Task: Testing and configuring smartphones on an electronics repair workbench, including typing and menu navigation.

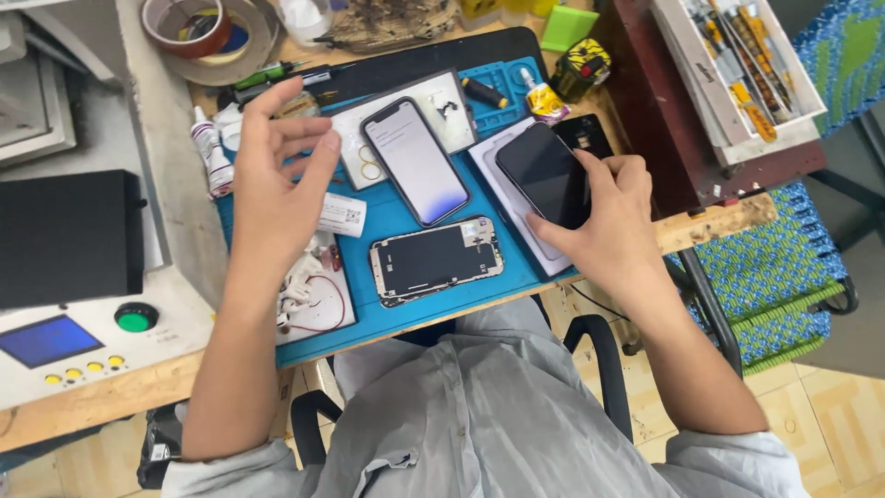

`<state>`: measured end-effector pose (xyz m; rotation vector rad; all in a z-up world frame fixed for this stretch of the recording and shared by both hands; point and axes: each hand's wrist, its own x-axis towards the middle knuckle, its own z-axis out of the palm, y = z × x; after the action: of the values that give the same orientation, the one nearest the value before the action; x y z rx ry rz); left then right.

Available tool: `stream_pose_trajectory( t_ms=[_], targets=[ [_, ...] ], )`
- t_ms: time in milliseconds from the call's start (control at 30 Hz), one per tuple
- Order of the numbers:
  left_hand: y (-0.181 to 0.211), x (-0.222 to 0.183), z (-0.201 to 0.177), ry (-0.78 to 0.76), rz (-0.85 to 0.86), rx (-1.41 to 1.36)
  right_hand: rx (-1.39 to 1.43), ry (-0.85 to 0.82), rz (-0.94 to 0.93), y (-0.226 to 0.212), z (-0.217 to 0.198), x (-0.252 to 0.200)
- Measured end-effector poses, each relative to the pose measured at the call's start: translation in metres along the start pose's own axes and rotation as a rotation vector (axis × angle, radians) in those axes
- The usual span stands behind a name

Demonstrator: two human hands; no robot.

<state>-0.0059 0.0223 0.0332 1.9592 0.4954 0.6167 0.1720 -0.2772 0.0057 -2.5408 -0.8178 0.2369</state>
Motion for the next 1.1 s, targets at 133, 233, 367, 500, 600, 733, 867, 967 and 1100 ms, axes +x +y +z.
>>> stream_pose_trajectory(
  t_ms=[133,233,367,500,600,733,867,967,1100],
  targets=[
    [-0.004,0.0,0.001,0.024,-0.066,0.011,-0.049,-0.086,0.055,-0.015,0.006,0.004],
    [-0.005,-0.002,0.0,0.028,-0.123,-0.002,-0.223,0.059,-0.129,0.006,0.025,0.005],
    [-0.008,-0.004,0.0,0.074,-0.148,0.002,-0.238,0.064,-0.161,-0.038,0.013,0.016],
    [-0.013,-0.006,0.001,0.112,-0.066,-0.023,-0.306,-0.007,-0.326,-0.087,0.042,0.046],
    [-0.011,-0.005,0.001,0.154,-0.038,-0.05,-0.584,0.126,-0.375,-0.093,0.093,0.07],
    [-0.01,-0.005,-0.001,0.169,-0.059,-0.068,-0.718,0.088,-0.253,-0.105,0.124,0.08],
    [-0.004,-0.006,0.0,0.158,-0.074,-0.052,-0.784,0.185,-0.248,-0.112,0.13,0.081],
    [-0.008,-0.007,0.004,0.128,-0.068,-0.063,-0.688,0.062,-0.197,-0.116,0.121,0.083],
    [-0.012,-0.003,0.006,0.06,-0.07,0.028,-0.259,-0.03,-0.21,-0.121,0.082,0.088]
  ],
)
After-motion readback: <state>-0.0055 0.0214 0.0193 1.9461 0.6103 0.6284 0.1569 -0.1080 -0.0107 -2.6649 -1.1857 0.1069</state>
